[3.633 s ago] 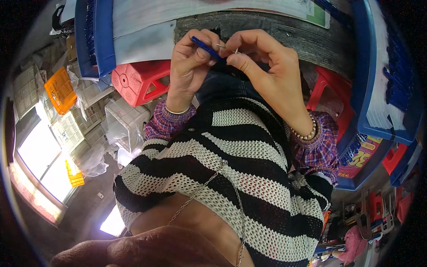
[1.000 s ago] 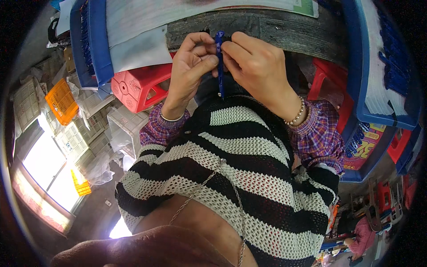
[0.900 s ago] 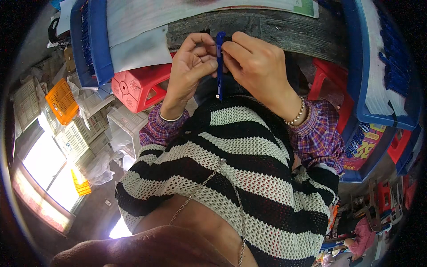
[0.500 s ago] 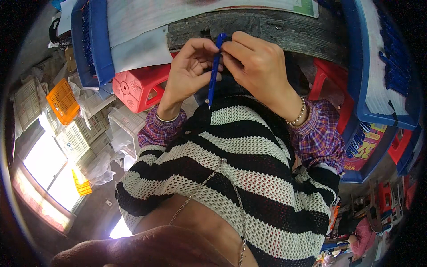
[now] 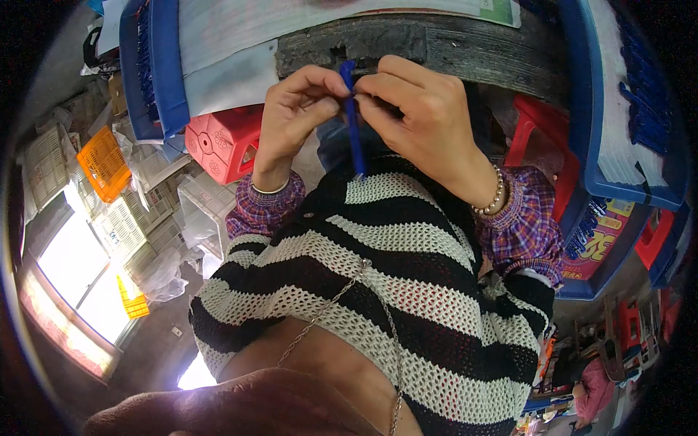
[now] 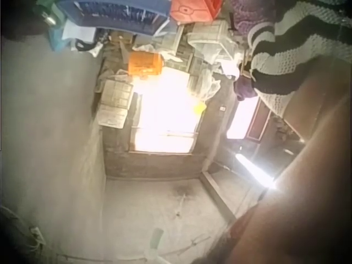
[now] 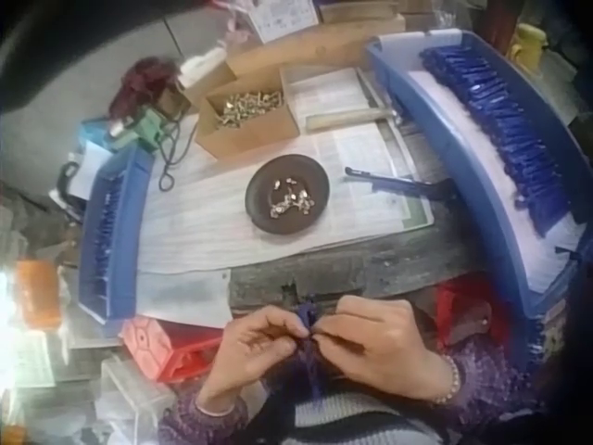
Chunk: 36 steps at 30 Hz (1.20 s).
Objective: The recorder is assembling small blue plastic components by inserting a metal pin using their hands.
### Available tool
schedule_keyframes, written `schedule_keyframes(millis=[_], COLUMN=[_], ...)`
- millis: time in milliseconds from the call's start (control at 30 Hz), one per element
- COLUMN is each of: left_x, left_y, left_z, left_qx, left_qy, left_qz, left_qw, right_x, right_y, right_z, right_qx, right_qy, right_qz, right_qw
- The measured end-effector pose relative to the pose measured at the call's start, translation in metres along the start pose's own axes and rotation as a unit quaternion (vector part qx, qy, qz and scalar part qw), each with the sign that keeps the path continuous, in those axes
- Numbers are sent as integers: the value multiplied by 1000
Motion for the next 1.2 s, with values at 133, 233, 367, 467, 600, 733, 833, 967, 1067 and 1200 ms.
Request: schedule_keyframes(millis=[133, 233, 367, 467, 600, 733, 833, 967, 1067, 1200], left_x=[0, 0, -1, -2, -6, -5, -5, -5, -5, -4], left_y=[7, 8, 13, 12, -3, -11, -12, -12, -12, -12], left_z=[-3, 1, 8, 13, 15, 17, 18, 15, 13, 12], left_qx=[-25, -50, -11, 43, 139, 195, 167, 169, 171, 174], left_qy=[24, 20, 53, 74, 54, 36, 49, 37, 31, 31], left_qz=[-14, -51, -94, -79, -31, -27, -29, -33, -41, -56], left_qw=[999, 997, 994, 993, 988, 980, 984, 984, 984, 983], right_x=[1, 0, 0, -2, 0, 5, 13, 15, 17, 14], right_y=[-1, 2, 12, 19, 24, 25, 31, 36, 36, 27], right_z=[3, -2, -9, -5, -6, -18, -26, -26, -25, -23], right_qx=[5, -24, -122, -139, -115, -131, -250, -302, -278, -220], right_qy=[5, -31, -108, -89, -92, -151, -148, -107, -130, -135], right_qz=[0, -28, -123, -111, -113, -121, -196, -234, -239, -193], right_qw=[1000, 999, 979, 980, 983, 972, 937, 918, 922, 947])
Point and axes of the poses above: each hand's wrist, its own x-axis away from the middle knuckle, its own z-axis out of the back of the hand, y = z × x, the point moved 10 cm from there along -x, towards the middle knuckle, and after that the axes turned 15 degrees about x, right-handed, at the moved point
